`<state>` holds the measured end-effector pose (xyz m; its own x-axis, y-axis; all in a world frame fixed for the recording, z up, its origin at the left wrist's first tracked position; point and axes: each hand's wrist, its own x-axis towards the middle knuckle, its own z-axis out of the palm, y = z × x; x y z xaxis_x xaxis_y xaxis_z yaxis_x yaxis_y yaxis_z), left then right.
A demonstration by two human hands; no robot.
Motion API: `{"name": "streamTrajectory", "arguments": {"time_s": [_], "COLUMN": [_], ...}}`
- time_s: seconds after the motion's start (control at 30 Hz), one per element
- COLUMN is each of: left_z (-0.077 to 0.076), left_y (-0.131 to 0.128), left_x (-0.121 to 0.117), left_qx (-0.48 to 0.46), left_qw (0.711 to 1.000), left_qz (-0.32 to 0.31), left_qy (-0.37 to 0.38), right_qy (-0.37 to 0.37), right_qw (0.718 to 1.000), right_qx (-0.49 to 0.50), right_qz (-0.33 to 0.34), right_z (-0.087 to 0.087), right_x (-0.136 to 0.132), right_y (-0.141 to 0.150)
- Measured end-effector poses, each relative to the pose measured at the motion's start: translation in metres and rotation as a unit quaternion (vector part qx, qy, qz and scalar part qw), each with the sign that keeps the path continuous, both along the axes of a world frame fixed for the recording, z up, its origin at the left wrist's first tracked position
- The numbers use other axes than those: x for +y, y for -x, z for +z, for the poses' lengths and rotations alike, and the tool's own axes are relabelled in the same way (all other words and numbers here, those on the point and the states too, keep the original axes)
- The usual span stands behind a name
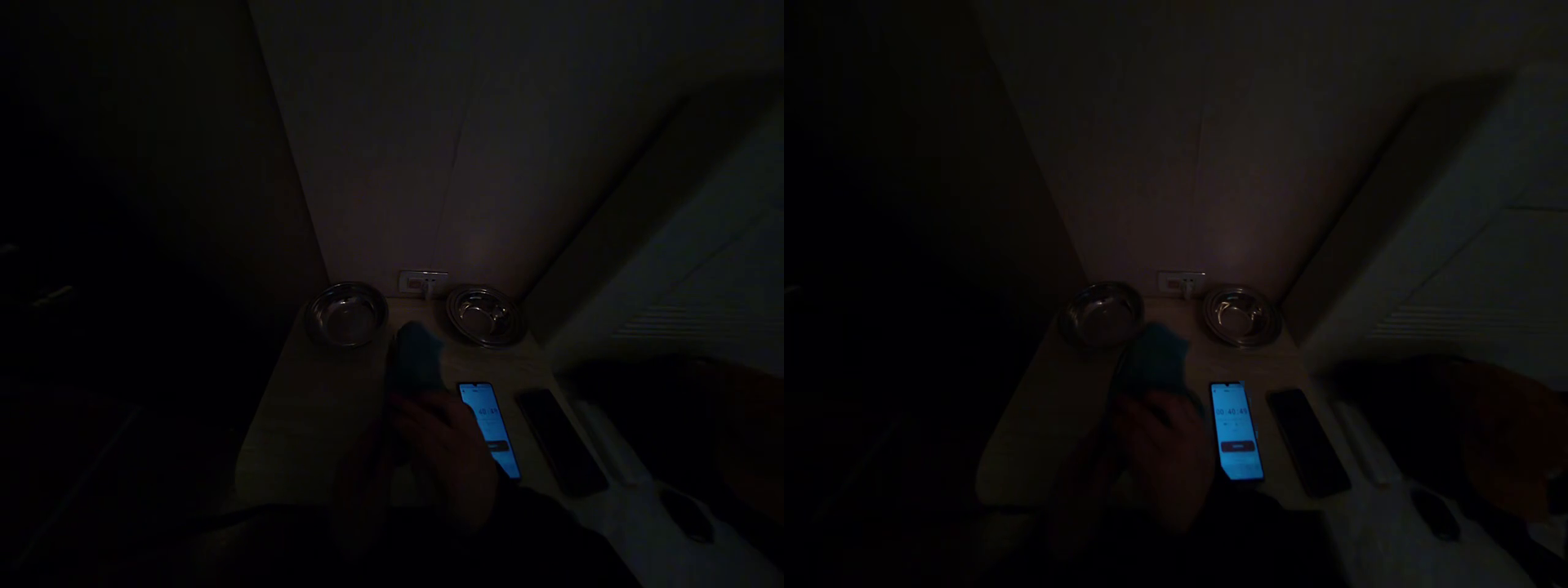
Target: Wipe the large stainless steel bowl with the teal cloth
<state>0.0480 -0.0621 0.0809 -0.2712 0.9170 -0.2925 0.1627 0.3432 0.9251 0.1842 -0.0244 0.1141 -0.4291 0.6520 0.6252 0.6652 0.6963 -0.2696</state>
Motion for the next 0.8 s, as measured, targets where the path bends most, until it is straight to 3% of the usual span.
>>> {"name": "streamTrajectory", "arguments": {"time_s": [0.1,0.27,0.47,0.57,0.67,0.8], "left_z": [0.005,0.0,0.0,0.005,0.007,0.001], "left_y": [-0.003,-0.008,-0.001,-0.002,-0.003,0.002], "left_x": [0.001,0.002,0.003,0.003,0.004,0.003], "left_qx": [-0.005,-0.014,-0.003,-0.013,-0.002,0.012], "left_qw": [1.0,1.0,1.0,0.999,1.0,1.0], "left_qz": [0.001,0.009,-0.021,-0.044,-0.016,-0.016], "left_qy": [-0.01,-0.007,-0.023,-0.015,-0.005,-0.012], "right_qy": [-0.001,0.039,0.014,0.045,0.074,0.037], "right_qw": [1.0,0.999,1.0,0.998,0.995,0.997], "right_qx": [-0.004,0.017,0.027,0.046,0.072,0.059], "right_qz": [0.019,-0.014,0.007,0.002,-0.006,0.012], "right_z": [0.0,0.002,-0.006,-0.004,-0.002,-0.006], "right_x": [-0.001,0.018,-0.007,0.01,0.029,0.008], "right_y": [-0.001,0.001,0.003,0.001,0.002,0.008]}}
